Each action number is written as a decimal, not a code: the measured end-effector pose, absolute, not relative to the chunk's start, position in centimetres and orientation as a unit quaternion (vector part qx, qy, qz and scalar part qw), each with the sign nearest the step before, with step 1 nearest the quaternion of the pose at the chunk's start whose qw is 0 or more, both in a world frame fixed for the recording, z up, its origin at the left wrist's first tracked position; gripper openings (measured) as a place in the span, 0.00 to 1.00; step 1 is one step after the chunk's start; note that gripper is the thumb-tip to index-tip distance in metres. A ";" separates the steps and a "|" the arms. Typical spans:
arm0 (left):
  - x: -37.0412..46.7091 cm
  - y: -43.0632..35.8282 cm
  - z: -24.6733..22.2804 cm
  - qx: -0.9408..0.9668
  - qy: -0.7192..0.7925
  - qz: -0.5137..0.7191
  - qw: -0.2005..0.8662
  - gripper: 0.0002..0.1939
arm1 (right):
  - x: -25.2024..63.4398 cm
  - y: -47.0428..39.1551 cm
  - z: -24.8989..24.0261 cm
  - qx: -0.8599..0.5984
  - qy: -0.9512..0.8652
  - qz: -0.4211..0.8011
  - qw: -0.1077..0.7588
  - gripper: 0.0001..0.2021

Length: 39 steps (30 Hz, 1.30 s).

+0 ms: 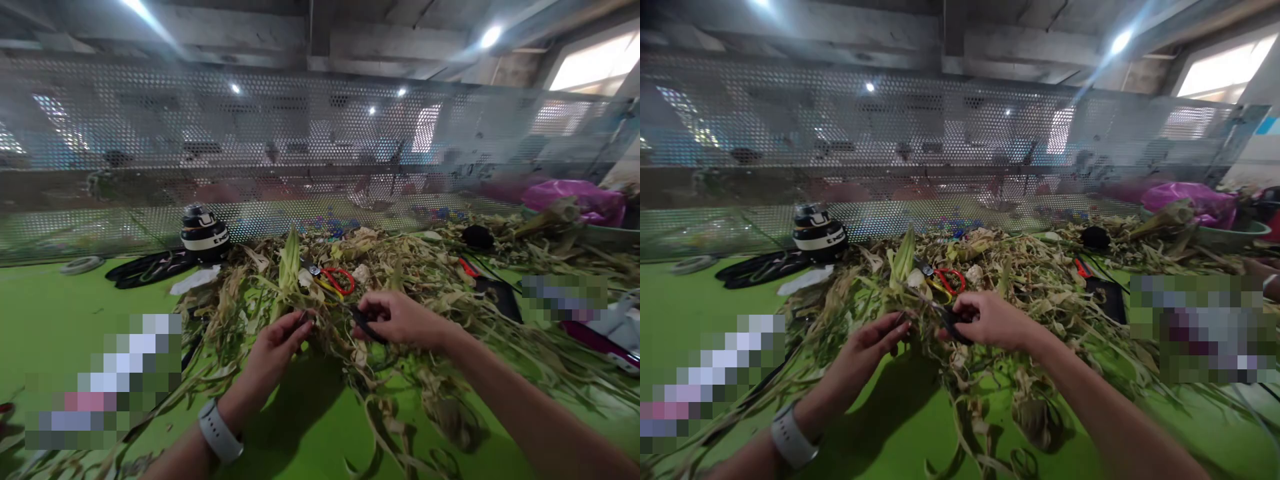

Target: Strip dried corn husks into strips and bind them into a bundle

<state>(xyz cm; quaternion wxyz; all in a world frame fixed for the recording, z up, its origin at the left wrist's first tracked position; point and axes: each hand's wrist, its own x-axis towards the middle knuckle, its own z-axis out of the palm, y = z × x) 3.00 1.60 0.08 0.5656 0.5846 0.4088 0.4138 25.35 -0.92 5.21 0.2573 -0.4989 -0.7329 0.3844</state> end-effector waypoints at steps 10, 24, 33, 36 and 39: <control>2.9 1.7 0.0 0.565 0.436 0.476 0.514 0.13 | 24.3 -1.1 3.9 -0.535 -0.745 0.356 0.178 0.16; 3.1 1.6 -0.1 0.540 0.430 0.513 0.510 0.15 | 24.1 -1.1 3.3 -0.545 -0.764 0.300 0.172 0.18; 3.2 1.7 -0.1 0.533 0.417 0.528 0.513 0.16 | 23.9 -0.9 2.6 -0.549 -0.760 0.298 0.182 0.21; 3.3 1.6 -0.1 0.522 0.420 0.535 0.515 0.16 | 23.9 -0.9 2.4 -0.547 -0.753 0.315 0.188 0.21; 3.2 1.6 -0.2 0.524 0.416 0.541 0.510 0.17 | 24.0 -0.9 2.4 -0.546 -0.747 0.327 0.195 0.19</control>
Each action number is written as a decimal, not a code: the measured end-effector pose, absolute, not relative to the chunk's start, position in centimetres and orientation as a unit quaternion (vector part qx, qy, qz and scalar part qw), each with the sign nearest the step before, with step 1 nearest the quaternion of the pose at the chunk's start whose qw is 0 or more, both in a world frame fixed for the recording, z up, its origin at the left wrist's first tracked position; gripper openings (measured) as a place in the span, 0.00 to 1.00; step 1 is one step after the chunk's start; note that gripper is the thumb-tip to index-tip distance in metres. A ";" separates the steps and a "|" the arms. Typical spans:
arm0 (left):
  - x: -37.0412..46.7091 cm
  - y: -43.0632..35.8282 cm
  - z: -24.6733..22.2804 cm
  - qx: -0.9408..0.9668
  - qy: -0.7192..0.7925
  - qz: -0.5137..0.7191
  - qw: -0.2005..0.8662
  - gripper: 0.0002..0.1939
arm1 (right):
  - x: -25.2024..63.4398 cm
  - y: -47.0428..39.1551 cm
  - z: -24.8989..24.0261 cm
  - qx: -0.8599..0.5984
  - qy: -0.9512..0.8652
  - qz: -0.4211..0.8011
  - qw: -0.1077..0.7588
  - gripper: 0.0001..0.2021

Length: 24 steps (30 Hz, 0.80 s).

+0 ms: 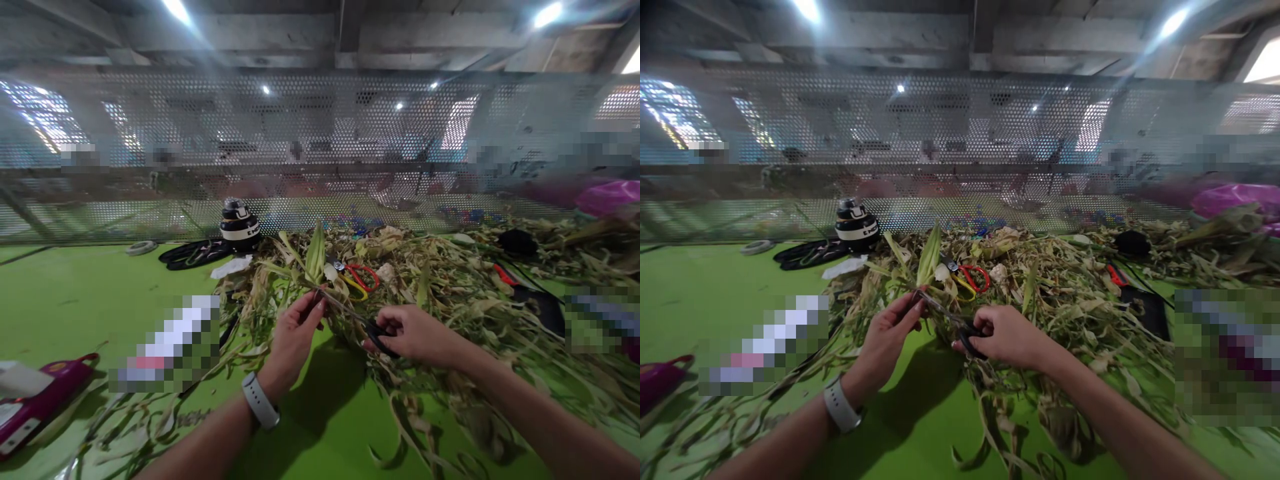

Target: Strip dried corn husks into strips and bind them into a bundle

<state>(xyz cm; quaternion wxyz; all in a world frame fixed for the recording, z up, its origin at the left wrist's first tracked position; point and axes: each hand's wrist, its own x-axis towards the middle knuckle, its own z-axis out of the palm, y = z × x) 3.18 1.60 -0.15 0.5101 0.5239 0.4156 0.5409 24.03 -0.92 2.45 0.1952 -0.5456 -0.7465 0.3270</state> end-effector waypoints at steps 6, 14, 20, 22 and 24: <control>3.2 1.6 -0.3 0.522 0.410 0.549 0.508 0.18 | 24.1 -0.8 2.5 -0.544 -0.743 0.340 0.191 0.18; 3.4 1.6 -0.2 0.512 0.397 0.552 0.525 0.18 | 23.5 -1.0 2.5 -0.560 -0.742 0.318 0.188 0.18; 3.4 1.6 -0.3 0.500 0.393 0.537 0.554 0.17 | 23.3 -1.2 2.5 -0.566 -0.757 0.244 0.217 0.17; 3.4 1.5 -0.3 0.496 0.388 0.530 0.568 0.15 | 23.2 -1.1 2.4 -0.567 -0.759 0.227 0.224 0.18; 3.5 1.5 -0.4 0.487 0.383 0.528 0.581 0.15 | 23.2 -1.1 2.4 -0.568 -0.762 0.213 0.227 0.19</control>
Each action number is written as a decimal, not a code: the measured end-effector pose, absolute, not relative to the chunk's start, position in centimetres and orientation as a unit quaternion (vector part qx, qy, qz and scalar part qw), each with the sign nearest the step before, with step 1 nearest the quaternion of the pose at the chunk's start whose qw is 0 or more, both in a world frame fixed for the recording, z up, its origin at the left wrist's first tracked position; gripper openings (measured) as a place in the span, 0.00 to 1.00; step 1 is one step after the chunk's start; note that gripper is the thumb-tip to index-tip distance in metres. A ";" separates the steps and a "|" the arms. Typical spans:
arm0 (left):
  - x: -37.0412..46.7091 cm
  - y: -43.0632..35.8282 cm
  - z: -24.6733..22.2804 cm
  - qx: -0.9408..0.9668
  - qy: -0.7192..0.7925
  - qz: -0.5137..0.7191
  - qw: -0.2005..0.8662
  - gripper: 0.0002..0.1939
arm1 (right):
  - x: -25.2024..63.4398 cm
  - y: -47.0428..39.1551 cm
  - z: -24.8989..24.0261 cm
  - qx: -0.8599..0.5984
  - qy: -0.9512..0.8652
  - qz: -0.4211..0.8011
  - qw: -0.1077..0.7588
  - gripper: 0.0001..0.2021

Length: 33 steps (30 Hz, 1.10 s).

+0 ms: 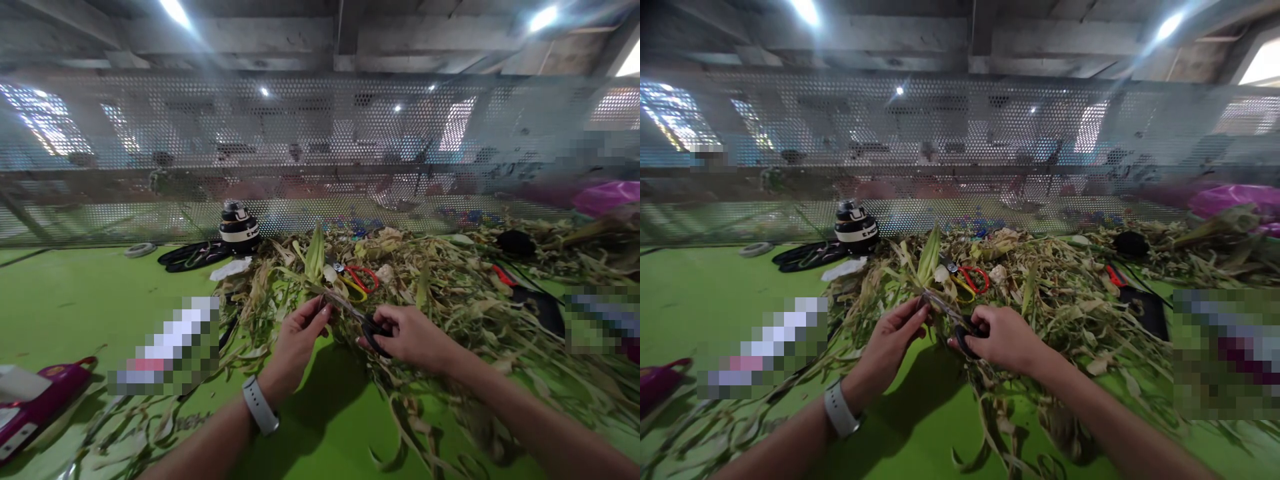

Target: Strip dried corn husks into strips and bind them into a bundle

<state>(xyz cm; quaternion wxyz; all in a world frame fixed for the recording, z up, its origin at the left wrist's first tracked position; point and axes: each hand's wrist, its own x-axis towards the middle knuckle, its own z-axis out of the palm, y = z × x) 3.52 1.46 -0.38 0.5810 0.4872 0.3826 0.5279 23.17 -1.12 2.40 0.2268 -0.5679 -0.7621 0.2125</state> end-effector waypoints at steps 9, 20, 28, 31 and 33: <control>3.5 1.2 -0.7 0.480 0.365 0.507 0.616 0.15 | 23.1 -1.5 2.4 -0.567 -0.784 0.146 0.206 0.18; 3.9 0.9 -0.4 0.462 0.368 0.497 0.636 0.16 | 23.0 -1.3 2.0 -0.576 -0.791 0.086 0.187 0.14; 3.7 1.0 -0.7 0.461 0.368 0.490 0.643 0.15 | 23.0 -1.5 2.5 -0.568 -0.794 0.094 0.196 0.15; 3.7 1.1 -0.9 0.471 0.367 0.489 0.636 0.14 | 22.9 -1.5 2.7 -0.567 -0.795 0.091 0.196 0.14; 3.7 1.1 -0.9 0.473 0.362 0.489 0.637 0.14 | 22.9 -1.5 2.8 -0.572 -0.792 0.089 0.197 0.13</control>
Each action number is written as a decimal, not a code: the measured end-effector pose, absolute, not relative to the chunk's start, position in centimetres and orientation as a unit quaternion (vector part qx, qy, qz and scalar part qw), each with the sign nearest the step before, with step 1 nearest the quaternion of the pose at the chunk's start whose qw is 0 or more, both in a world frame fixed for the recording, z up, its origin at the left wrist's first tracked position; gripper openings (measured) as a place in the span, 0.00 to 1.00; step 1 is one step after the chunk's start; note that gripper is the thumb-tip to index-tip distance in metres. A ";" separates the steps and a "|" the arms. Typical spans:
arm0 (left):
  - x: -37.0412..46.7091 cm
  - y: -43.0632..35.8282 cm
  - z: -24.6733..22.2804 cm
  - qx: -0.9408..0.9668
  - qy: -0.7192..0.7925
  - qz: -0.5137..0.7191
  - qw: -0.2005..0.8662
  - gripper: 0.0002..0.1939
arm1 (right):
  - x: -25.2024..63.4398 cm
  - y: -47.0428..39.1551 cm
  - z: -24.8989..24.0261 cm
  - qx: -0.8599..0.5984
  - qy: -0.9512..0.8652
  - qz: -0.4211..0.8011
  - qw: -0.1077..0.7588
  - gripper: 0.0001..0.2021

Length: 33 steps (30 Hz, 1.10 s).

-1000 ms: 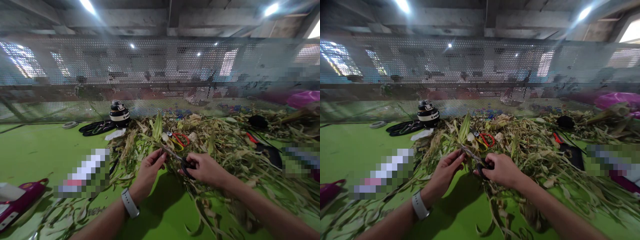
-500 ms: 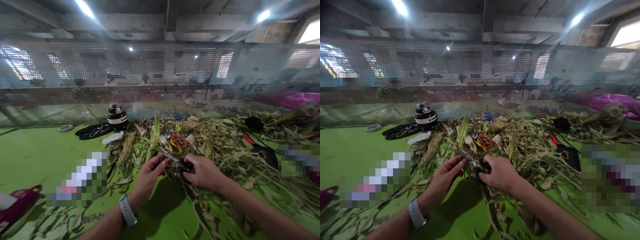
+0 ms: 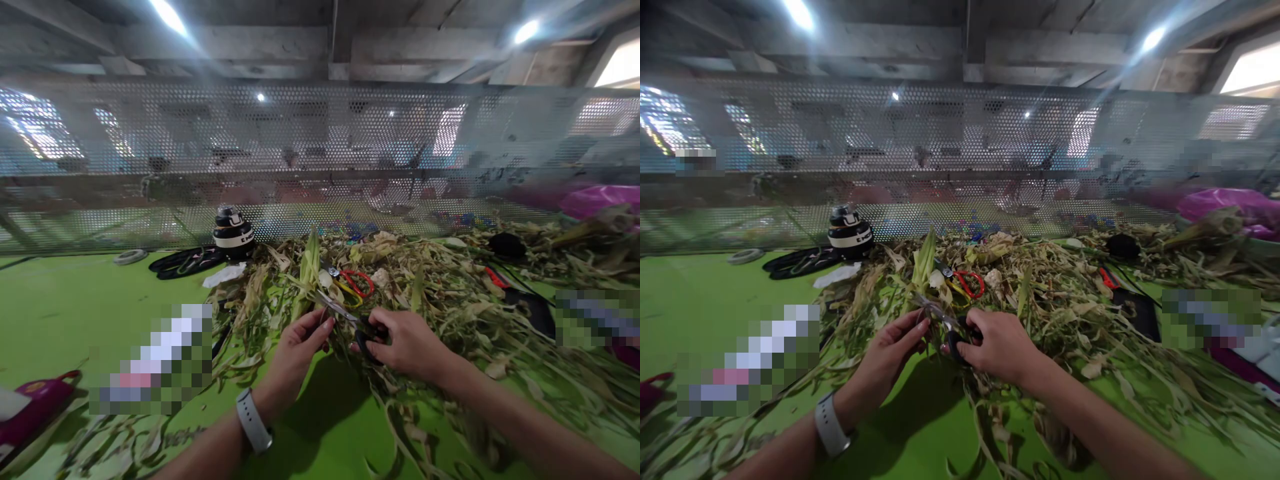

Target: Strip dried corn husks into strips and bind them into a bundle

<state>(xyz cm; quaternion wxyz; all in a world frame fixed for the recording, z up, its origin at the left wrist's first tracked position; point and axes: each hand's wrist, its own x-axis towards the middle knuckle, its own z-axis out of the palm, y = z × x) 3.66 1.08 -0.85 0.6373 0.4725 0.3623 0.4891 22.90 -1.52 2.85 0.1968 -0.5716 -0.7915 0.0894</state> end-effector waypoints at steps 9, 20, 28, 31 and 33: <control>3.5 1.1 -0.5 0.477 0.381 0.483 0.627 0.15 | 23.2 -1.6 3.4 -0.562 -0.762 0.181 0.266 0.11; 3.3 1.7 -0.6 0.505 0.403 0.515 0.564 0.15 | 23.6 -1.4 4.5 -0.521 -0.656 0.511 0.194 0.18; 3.2 2.0 -0.9 0.523 0.408 0.526 0.532 0.16 | 24.2 -1.1 3.9 -0.528 -0.643 0.524 0.180 0.19; 3.1 1.9 -0.9 0.527 0.407 0.525 0.530 0.17 | 24.4 -1.0 3.5 -0.520 -0.645 0.527 0.189 0.19; 3.1 1.9 -0.8 0.528 0.406 0.520 0.534 0.17 | 24.3 -1.1 3.6 -0.517 -0.645 0.530 0.189 0.19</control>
